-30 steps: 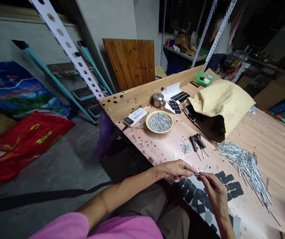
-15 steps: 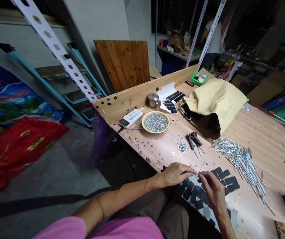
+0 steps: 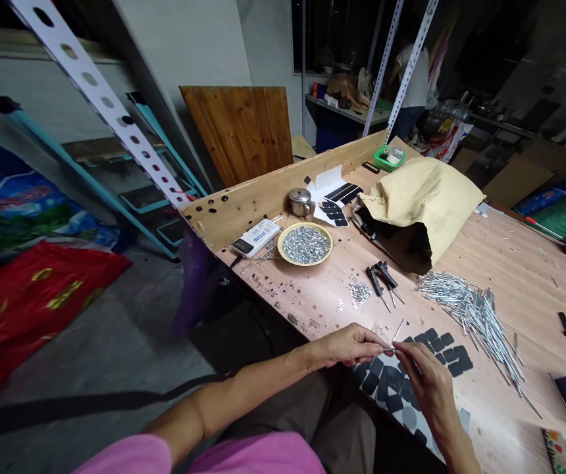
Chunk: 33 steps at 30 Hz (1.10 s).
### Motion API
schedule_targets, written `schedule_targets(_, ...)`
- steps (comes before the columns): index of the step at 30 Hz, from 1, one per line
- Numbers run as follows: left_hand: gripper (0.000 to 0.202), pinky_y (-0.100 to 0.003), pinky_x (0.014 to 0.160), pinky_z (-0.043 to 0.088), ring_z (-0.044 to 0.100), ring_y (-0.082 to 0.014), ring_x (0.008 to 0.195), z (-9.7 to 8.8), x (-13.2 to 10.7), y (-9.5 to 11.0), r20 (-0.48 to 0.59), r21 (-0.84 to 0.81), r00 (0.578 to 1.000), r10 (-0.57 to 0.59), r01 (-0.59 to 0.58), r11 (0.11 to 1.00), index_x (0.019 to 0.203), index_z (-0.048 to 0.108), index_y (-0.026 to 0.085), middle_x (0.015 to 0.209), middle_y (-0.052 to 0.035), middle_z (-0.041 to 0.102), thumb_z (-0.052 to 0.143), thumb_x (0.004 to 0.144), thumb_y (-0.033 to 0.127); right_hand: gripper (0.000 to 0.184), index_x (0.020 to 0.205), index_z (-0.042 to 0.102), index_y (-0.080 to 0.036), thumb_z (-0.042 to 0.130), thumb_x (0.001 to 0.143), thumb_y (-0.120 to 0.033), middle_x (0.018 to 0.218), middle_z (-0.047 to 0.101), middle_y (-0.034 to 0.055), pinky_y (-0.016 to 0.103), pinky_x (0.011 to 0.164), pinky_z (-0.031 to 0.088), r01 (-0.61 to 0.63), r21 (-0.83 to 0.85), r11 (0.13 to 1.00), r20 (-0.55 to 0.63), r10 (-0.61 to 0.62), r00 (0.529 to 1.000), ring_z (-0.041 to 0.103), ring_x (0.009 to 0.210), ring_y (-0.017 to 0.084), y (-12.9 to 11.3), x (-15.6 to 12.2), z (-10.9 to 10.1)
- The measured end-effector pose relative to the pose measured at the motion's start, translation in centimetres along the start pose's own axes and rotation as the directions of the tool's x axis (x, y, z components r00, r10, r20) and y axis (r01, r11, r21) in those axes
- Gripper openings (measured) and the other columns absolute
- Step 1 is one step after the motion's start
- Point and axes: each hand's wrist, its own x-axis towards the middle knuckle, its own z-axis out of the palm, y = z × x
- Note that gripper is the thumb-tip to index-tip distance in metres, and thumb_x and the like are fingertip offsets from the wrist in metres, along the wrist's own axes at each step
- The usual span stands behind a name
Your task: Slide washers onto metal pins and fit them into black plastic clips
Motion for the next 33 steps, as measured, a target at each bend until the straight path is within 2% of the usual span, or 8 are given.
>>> schedule_targets(3, 0.026, -0.015, 0.056, 0.039, 0.051, -0.0061, 0.059, 1.0, 0.1, -0.1, -0.191, 0.270, 0.956, 0.224, -0.169, 0.948, 0.101, 0.070, 0.011, 0.069, -0.0023, 0.063, 0.056, 0.082, 0.022, 0.013, 0.096, 0.052, -0.016, 0.040, 0.096, -0.019, 0.079, 0.058, 0.0030, 0.018, 0.063, 0.044, 0.018, -0.156, 0.988, -0.031, -0.023, 0.999, 0.057, 0.069, 0.009, 0.0, -0.3, 0.5)
schedule_targets(9, 0.029, -0.019, 0.085, 0.045, 0.064, -0.0142, 0.095, 1.2, 0.2, -0.6, -0.114, 0.468, 0.921, 0.372, -0.280, 0.838, 0.104, 0.069, 0.012, 0.100, -0.0066, 0.068, 0.052, 0.085, 0.024, 0.015, 0.085, 0.047, -0.016, 0.036, 0.096, -0.018, 0.070, 0.051, 0.0024, 0.025, 0.063, 0.035, 0.133, -0.315, 0.940, 0.026, -0.132, 0.991, 0.044, 0.064, 0.013, 0.4, -0.4, 0.5)
schedule_targets(13, 0.028, -0.019, 0.083, 0.046, 0.064, -0.0144, 0.092, 1.0, -0.2, -0.6, -0.041, 0.548, 0.916, 0.399, -0.313, 0.776, 0.105, 0.069, 0.014, 0.099, -0.0063, 0.069, 0.050, 0.088, 0.026, 0.020, 0.082, 0.047, -0.017, 0.034, 0.097, -0.020, 0.068, 0.051, 0.0010, 0.023, 0.061, 0.038, 0.105, -0.165, 0.981, 0.071, -0.095, 0.993, 0.046, 0.060, 0.010, 0.3, -0.3, -0.1)
schedule_targets(17, 0.034, -0.023, 0.080, 0.045, 0.064, -0.0174, 0.090, 1.1, -0.6, -0.6, -0.001, 0.772, 0.884, 0.468, -0.297, 0.562, 0.109, 0.069, 0.017, 0.099, -0.0102, 0.068, 0.045, 0.091, 0.034, 0.020, 0.086, 0.053, -0.018, 0.037, 0.096, -0.026, 0.071, 0.056, 0.0020, 0.019, 0.057, 0.044, -0.043, 0.052, 0.998, 0.145, 0.035, 0.989, 0.055, 0.062, 0.009, 0.3, -0.8, -0.8)
schedule_targets(21, 0.031, -0.021, 0.077, 0.042, 0.060, -0.0135, 0.083, 1.5, -0.3, -0.7, -0.003, 0.528, 0.922, 0.387, -0.327, 0.784, 0.103, 0.070, 0.015, 0.095, -0.0084, 0.068, 0.050, 0.089, 0.034, 0.015, 0.094, 0.058, -0.018, 0.044, 0.093, -0.023, 0.079, 0.062, 0.0041, 0.017, 0.061, 0.048, -0.032, 0.150, 0.988, 0.143, 0.010, 0.990, 0.062, 0.069, 0.010, 0.3, -1.1, -1.8)
schedule_targets(24, 0.044, -0.019, 0.053, 0.031, 0.041, -0.0067, 0.055, 1.7, 0.1, -0.6, 0.061, 0.175, 0.982, 0.179, -0.187, 0.967, 0.096, 0.070, 0.009, 0.064, -0.0026, 0.056, 0.057, 0.081, 0.048, 0.017, 0.097, 0.061, -0.018, 0.045, 0.092, -0.019, 0.082, 0.064, 0.0044, 0.015, 0.064, 0.050, 0.008, 0.175, 0.985, 0.129, -0.031, 0.991, 0.064, 0.073, 0.009, 0.2, -0.9, -2.6)
schedule_targets(29, 0.070, -0.021, 0.044, 0.014, 0.024, -0.0041, 0.047, 1.5, 0.3, -0.2, 0.140, 0.037, 0.987, 0.075, -0.081, 0.996, 0.098, 0.068, 0.004, 0.050, 0.0043, 0.033, 0.062, 0.067, 0.066, 0.016, 0.094, 0.065, -0.018, 0.049, 0.090, -0.020, 0.081, 0.066, 0.0033, 0.014, 0.063, 0.050, -0.033, 0.212, 0.977, 0.127, 0.005, 0.992, 0.065, 0.072, 0.009, 0.1, -0.7, -3.2)
schedule_targets(33, 0.059, -0.020, 0.043, 0.017, 0.024, -0.0044, 0.046, 1.6, 0.3, -0.3, 0.144, 0.047, 0.989, 0.033, -0.040, 0.998, 0.103, 0.067, 0.006, 0.051, 0.0045, 0.033, 0.061, 0.075, 0.057, 0.021, 0.086, 0.068, -0.019, 0.054, 0.088, -0.033, 0.078, 0.067, 0.0034, 0.017, 0.060, 0.050, -0.218, 0.226, 0.949, 0.195, 0.175, 0.965, 0.065, 0.067, 0.012, 0.6, -1.2, -2.9)
